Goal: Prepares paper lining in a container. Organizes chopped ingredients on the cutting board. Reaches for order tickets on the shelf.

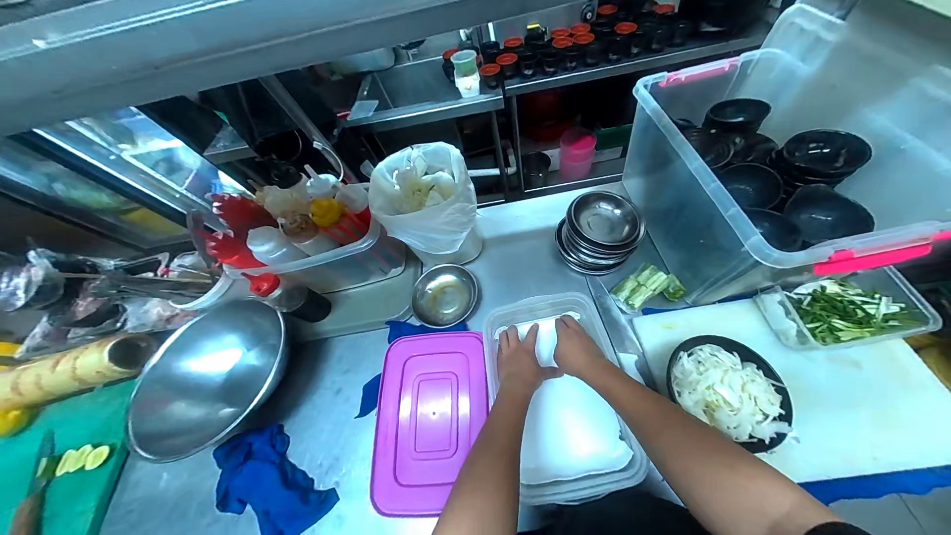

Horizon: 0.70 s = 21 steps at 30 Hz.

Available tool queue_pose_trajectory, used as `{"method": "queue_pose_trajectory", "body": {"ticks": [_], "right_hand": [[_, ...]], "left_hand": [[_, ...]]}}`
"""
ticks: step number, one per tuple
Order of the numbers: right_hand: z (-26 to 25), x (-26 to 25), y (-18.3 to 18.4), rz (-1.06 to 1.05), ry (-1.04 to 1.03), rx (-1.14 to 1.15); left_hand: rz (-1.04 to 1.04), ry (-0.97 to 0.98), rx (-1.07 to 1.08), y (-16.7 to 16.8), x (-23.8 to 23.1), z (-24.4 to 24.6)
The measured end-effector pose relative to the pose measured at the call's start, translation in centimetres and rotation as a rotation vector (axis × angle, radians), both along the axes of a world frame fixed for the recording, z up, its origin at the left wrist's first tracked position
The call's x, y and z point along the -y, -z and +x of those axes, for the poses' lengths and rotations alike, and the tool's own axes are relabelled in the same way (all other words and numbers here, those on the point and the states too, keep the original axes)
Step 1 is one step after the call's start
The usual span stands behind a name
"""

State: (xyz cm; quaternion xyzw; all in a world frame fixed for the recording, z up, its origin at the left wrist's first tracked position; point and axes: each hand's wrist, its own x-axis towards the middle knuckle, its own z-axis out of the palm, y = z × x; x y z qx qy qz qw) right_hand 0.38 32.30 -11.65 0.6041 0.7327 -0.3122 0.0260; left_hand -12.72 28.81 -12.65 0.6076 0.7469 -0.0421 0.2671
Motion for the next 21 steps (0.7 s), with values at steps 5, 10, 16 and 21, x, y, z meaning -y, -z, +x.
{"method": "queue_pose_trajectory", "body": {"ticks": [5, 10, 16, 21], "right_hand": [[0.3, -0.6, -1.0, -0.064, 0.136, -0.155], [0.7, -0.4, -0.9, -0.008, 0.134, -0.175], [1.2, 1.9, -3.6, -0.091, 0.062, -0.217], [3.2, 4.4, -6.3, -0.332, -0.170, -0.022]], "left_hand": [[0.174, -0.198, 0.252, -0.1, -0.4, -1.0], [0.105, 0.005, 0.066, -1.0, 0.2, 0.5], [0.052, 0.194, 0.083, -3.3, 2.8, 2.3], [-0.107, 0.303, 0.045, -4.3, 5.7, 2.2]]}}
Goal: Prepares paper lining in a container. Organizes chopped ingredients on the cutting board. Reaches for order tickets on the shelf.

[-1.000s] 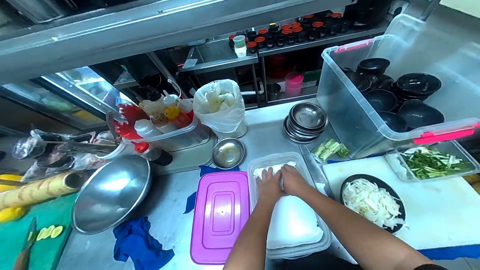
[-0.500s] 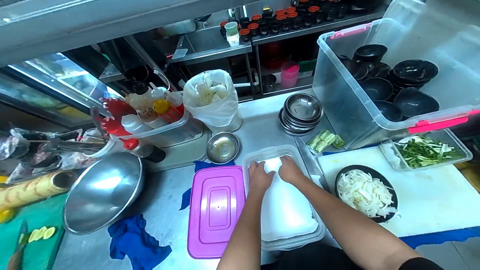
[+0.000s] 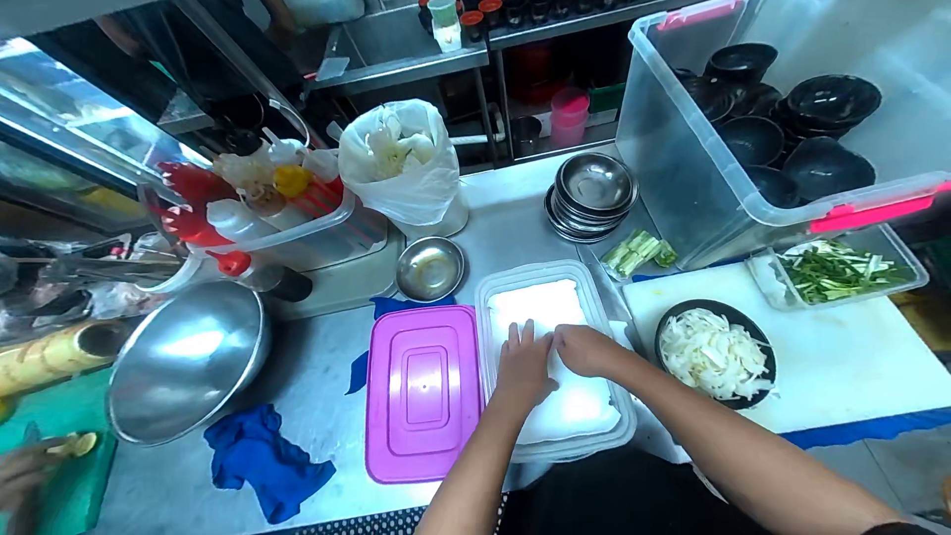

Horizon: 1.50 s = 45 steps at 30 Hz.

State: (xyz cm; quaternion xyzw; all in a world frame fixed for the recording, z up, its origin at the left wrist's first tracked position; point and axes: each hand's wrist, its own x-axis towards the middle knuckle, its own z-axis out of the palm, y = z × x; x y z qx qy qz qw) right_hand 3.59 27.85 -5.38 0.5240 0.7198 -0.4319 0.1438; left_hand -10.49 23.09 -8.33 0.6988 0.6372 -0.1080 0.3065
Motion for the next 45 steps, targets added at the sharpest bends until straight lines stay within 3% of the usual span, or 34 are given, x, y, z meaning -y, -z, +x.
{"method": "queue_pose_trajectory", "body": {"ticks": [4, 8, 11, 15, 26, 37, 42, 45], "right_hand": [[0.8, 1.7, 1.1, -0.105, -0.361, 0.013], [0.3, 2.8, 2.3, -0.210, -0.596, 0.051], [-0.1, 3.4, 2.9, -0.304, -0.658, 0.148], [-0.5, 3.9, 3.2, -0.264, -0.722, 0.318], [-0.5, 5.1, 2.0, -0.235, -0.787, 0.323], [0.6, 6.7, 0.9, -0.227, -0.638, 0.258], [1.0, 5.7, -3.8, 0.002, -0.166, -0.050], [0.0, 2.8, -2.4, 0.209, 0.174, -0.174]], "left_hand": [[-0.064, 0.094, -0.072, 0.2, 2.3, 0.1], [-0.074, 0.167, -0.138, 1.0, 3.5, 0.3], [-0.074, 0.191, -0.157, 1.8, 3.9, 0.4], [-0.053, 0.213, -0.165, 2.9, 4.0, 0.0], [-0.073, 0.248, -0.171, 2.9, 3.9, -0.2], [-0.120, 0.230, -0.152, 1.6, 3.5, 0.2], [-0.008, 0.107, 0.036, -1.1, 1.3, -0.4], [0.058, -0.027, 0.105, -0.6, -0.7, -0.2]]}}
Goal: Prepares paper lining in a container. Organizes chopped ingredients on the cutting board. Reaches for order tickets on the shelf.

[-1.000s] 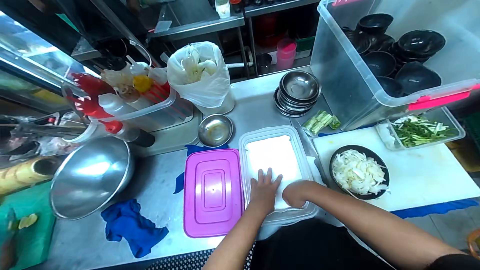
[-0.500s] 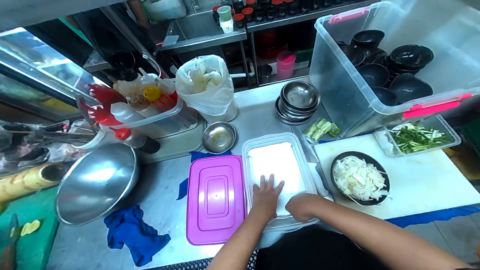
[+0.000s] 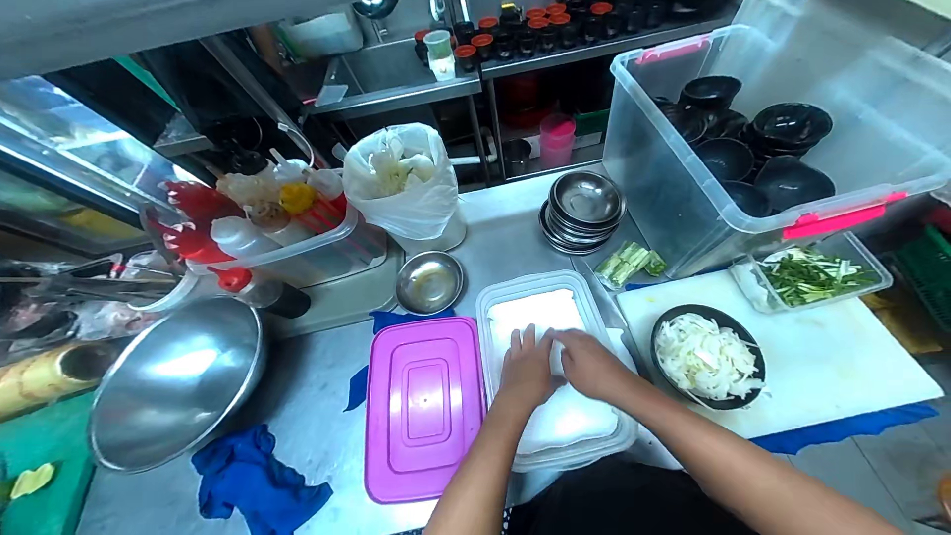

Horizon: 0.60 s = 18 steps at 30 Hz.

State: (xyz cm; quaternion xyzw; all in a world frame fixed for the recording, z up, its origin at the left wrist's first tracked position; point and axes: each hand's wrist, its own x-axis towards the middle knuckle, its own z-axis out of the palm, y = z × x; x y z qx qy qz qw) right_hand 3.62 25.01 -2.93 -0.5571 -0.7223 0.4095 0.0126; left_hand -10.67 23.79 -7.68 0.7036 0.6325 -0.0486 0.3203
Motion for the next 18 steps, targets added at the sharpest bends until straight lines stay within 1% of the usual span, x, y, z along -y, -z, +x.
{"method": "queue_pose_trajectory", "body": {"ticks": [3, 4, 6, 8, 10, 14, 16, 18], "right_hand": [[-1.4, -2.9, 3.6, 0.040, 0.147, -0.054], [-1.7, -3.5, 5.1, 0.038, 0.154, -0.043], [-2.2, -4.2, 7.5, 0.023, 0.112, 0.058], [-2.6, -4.1, 8.5, -0.005, 0.057, 0.175], [-2.6, -4.2, 8.5, -0.035, 0.042, 0.222], [-2.9, -4.4, 8.6, -0.038, 0.022, 0.235], [-3.0, -4.2, 7.5, -0.049, 0.022, 0.213], [-2.5, -3.3, 5.5, -0.018, 0.033, 0.113]], "left_hand": [[-0.034, -0.011, -0.082, 1.4, -1.8, 0.8], [-0.056, 0.001, -0.114, 1.8, -2.2, 1.0], [-0.105, 0.030, -0.191, 2.9, -2.6, 1.2], [-0.134, 0.048, -0.235, 3.4, -2.6, 1.3], [-0.143, 0.045, -0.233, 3.5, -2.6, 1.3], [-0.154, 0.034, -0.244, 3.4, -2.4, 1.2], [-0.151, 0.025, -0.235, 3.0, -2.3, 1.1], [-0.144, 0.025, -0.241, 2.9, -2.1, 1.1]]}}
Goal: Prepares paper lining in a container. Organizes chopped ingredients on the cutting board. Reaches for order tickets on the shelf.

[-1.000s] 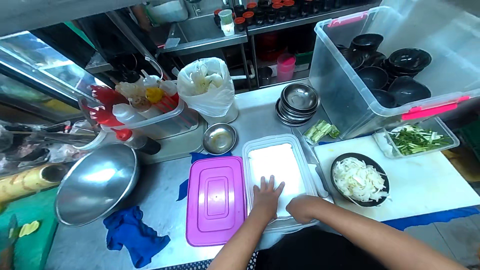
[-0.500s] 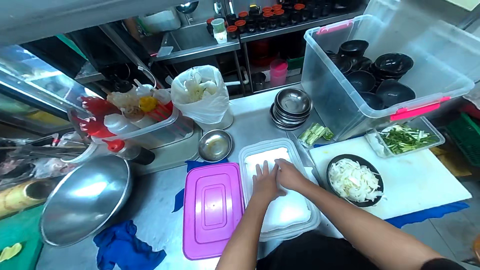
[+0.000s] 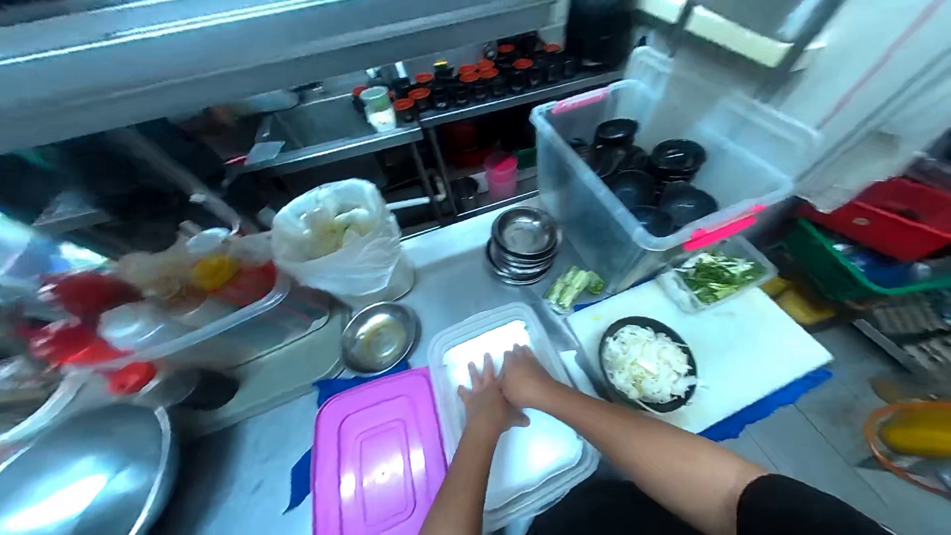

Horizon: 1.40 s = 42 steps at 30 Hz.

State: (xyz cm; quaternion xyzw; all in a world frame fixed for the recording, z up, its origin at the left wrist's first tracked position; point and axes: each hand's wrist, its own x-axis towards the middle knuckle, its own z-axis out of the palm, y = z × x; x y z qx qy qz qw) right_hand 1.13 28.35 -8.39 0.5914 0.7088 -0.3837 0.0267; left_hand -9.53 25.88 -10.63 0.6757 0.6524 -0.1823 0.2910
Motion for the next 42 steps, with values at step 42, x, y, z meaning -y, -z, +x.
{"method": "queue_pose_trajectory", "body": {"ticks": [42], "right_hand": [[52.0, 4.7, 0.1, -0.184, 0.928, -0.536]], "left_hand": [[0.604, 0.076, 0.520, -10.8, 1.4, 31.2]]}}
